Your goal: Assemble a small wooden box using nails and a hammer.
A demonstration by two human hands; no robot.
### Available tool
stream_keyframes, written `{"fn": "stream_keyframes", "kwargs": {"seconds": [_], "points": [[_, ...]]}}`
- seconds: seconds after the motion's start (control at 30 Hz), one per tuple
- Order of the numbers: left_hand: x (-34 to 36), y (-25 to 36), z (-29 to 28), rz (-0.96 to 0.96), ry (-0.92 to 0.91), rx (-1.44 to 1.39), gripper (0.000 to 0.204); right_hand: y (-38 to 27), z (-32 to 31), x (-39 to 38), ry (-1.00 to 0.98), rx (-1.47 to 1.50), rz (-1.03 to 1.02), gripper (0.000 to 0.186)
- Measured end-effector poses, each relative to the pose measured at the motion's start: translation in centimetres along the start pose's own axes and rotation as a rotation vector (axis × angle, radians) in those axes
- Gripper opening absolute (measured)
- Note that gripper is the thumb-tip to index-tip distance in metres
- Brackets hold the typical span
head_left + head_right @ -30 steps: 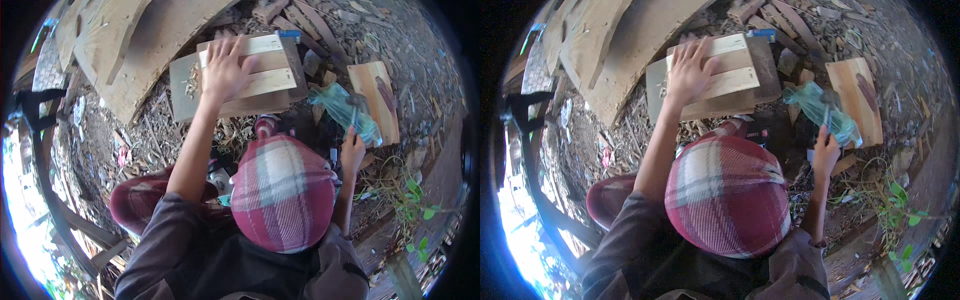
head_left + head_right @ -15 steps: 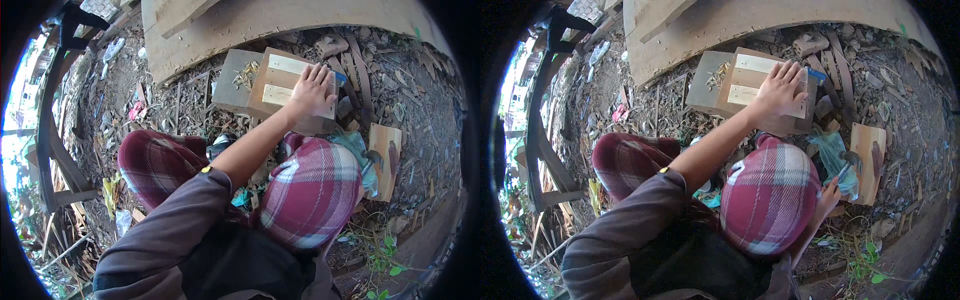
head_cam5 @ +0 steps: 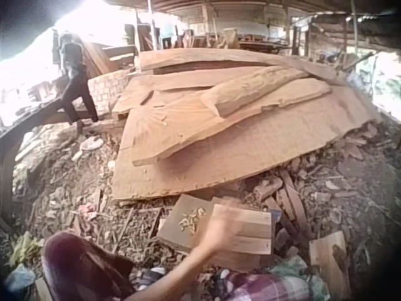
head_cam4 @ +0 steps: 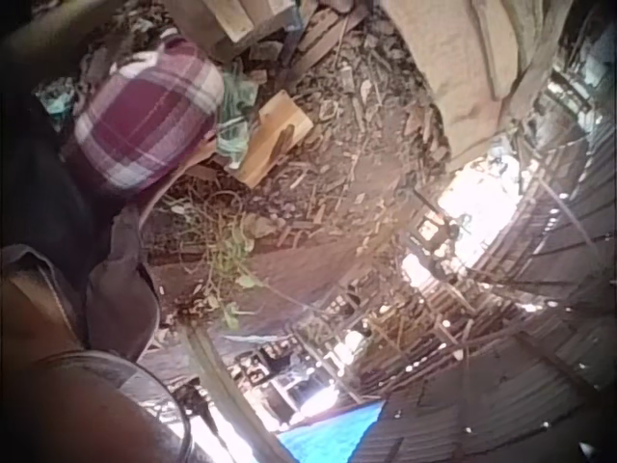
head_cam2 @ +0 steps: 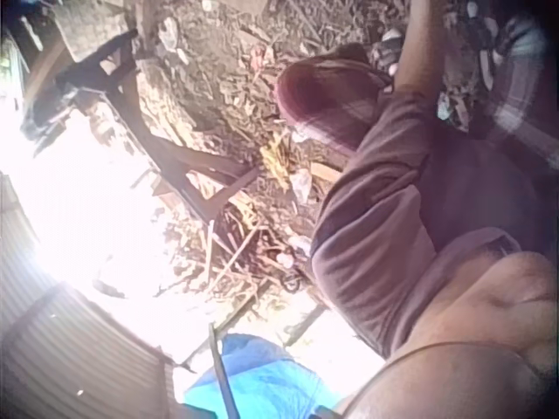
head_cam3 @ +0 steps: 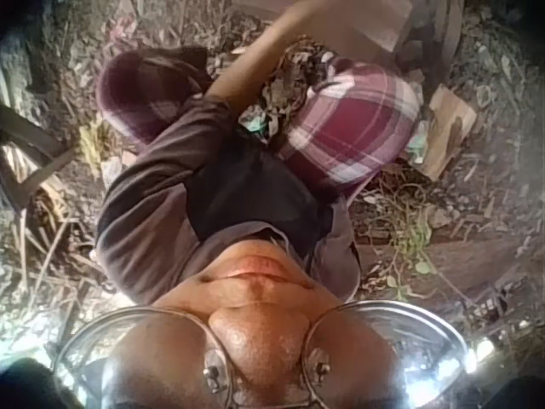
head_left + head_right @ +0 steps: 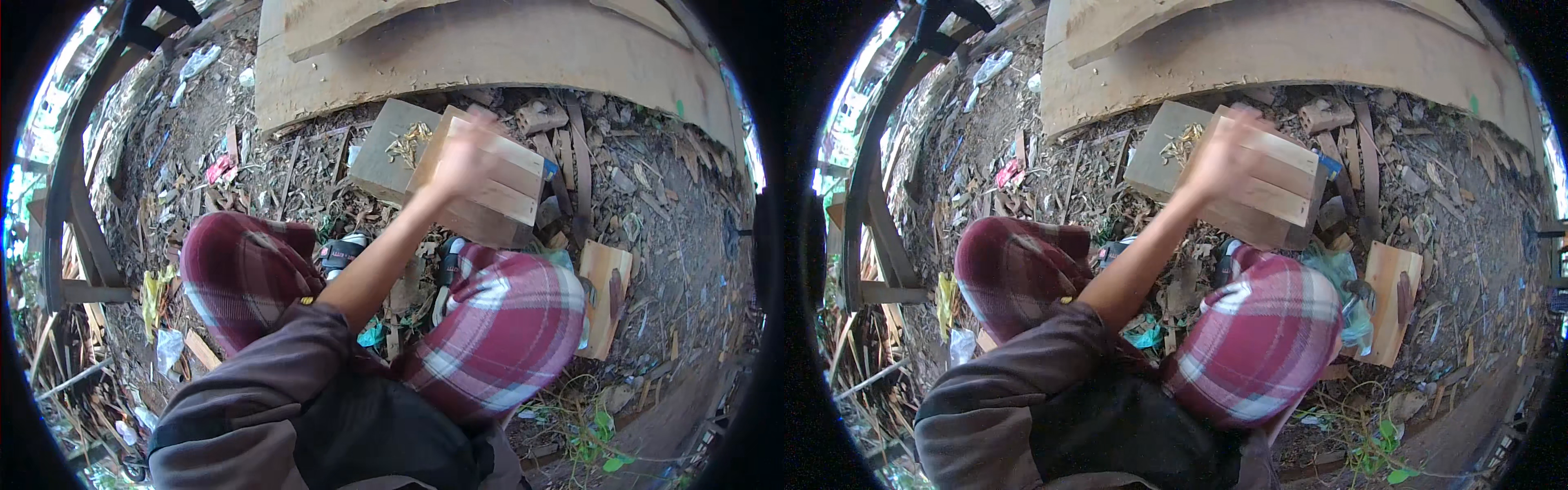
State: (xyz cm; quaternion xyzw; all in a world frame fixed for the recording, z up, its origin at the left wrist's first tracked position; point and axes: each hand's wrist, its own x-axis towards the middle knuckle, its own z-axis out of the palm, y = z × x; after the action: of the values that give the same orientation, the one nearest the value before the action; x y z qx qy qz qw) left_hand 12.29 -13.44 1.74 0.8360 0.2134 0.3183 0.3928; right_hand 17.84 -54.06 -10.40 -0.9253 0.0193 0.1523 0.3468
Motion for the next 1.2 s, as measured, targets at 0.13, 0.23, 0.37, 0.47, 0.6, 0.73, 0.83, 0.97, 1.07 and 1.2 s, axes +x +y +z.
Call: {"fn": "stream_keyframes", "kwargs": {"seconds": [0.13, 0.23, 0.37, 0.47, 0.6, 0.73, 0.83, 0.97, 1.07, 1.2], "points": [[-0.2, -10.8, -11.9, -0.422, 0.621, 0.156, 0.023, -0.9, 0.3, 0.2, -0.059, -0.029, -0.048, 0.063], [-3.0, -15.3, -13.2, -0.669, 0.387, 0.161, 0.022, -1.7, 0.5, 1.4, -0.073, -0.043, -0.070, 0.062], [-3.9, -16.5, -10.0, -0.657, 0.295, 0.152, 0.020, -1.9, 2.7, 1.1, -0.088, -0.037, -0.043, 0.061], [-3.3, -15.5, -7.8, -0.622, 0.250, 0.188, 0.015, -1.9, 3.1, 1.9, -0.089, -0.054, -0.023, 0.060], [-2.5, -17.6, -6.5, -0.327, 0.305, 0.431, 0.016, -2.0, 4.1, 3.1, -0.104, -0.086, -0.003, 0.059], [-1.1, -18.9, -5.8, -0.140, 0.185, 0.405, 0.018, -1.6, 5.5, 4.0, -0.138, -0.123, 0.024, 0.058], [-1.3, -19.0, -7.0, -0.258, 0.137, 0.505, 0.024, -1.0, 6.1, 4.4, -0.154, -0.149, 0.050, 0.057], [-2.6, -20.4, -9.7, -0.359, 0.222, 0.468, 0.028, 0.0, 6.6, 3.8, -0.192, -0.182, 0.086, 0.056], [-1.7, -21.6, -9.5, -0.344, 0.257, 0.301, 0.028, 0.6, 6.5, 3.3, -0.215, -0.200, 0.104, 0.055], [1.2, -21.4, -7.5, -0.173, 0.199, 0.369, 0.027, 1.0, 5.9, 2.5, -0.220, -0.208, 0.119, 0.054]]}}
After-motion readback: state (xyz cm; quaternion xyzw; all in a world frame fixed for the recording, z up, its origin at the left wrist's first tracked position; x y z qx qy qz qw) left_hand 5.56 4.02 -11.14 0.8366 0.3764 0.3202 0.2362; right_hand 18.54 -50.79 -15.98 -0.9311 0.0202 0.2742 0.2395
